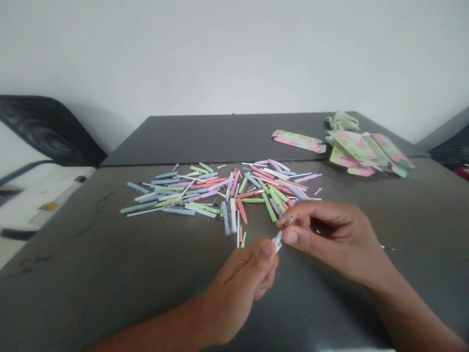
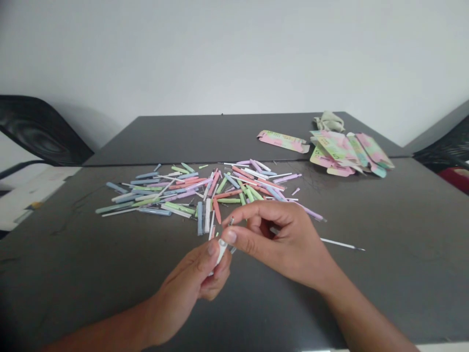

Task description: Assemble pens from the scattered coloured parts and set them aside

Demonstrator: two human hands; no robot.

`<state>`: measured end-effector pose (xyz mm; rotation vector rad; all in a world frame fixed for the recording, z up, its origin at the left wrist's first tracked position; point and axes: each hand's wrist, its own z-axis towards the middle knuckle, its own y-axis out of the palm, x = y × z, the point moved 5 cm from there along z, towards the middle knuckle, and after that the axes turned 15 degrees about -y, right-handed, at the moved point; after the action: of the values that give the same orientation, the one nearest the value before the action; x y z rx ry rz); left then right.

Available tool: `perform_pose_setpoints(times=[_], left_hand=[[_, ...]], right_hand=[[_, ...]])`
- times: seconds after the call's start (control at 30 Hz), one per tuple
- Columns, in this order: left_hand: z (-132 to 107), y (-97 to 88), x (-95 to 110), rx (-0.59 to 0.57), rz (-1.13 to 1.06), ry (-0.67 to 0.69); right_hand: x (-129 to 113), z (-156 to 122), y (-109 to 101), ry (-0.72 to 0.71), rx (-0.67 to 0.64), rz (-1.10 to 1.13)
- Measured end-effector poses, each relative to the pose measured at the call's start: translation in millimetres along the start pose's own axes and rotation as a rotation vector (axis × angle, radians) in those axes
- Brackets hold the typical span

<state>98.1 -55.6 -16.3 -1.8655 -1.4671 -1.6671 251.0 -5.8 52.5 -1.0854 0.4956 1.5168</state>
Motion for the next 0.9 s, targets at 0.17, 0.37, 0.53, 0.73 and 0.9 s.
perform_pose_setpoints(times=[0.17, 0.37, 0.53, 0.73, 0.9], left_hand=[[4.8, -5.5, 3.7, 0.016, -0.077, 0.080], [7.7, -12.0, 12.8, 0.028, -0.168, 0.112], [3.0, -14.5, 19.5, 0.061, -0.218, 0.117], [1.4, -18.3, 26.7, 0.087, -0.240, 0.151], [2.7, -18.9, 27.6, 0.095, -0.226, 0.171]], right_hand=[[-3.7, 6.1, -20.5, -0.065, 0.047, -0.007], [-0.9, -0.3, -88.5, 0.006, -0.037, -0.622], [24.8, -38.4, -112.3, 0.207, -0.480, -0.830], [31.1, -73.2, -137.9, 0.269, -0.509, -0.882], [38.6, -70.1, -136.1, 0.195, -0.471, -0.887]])
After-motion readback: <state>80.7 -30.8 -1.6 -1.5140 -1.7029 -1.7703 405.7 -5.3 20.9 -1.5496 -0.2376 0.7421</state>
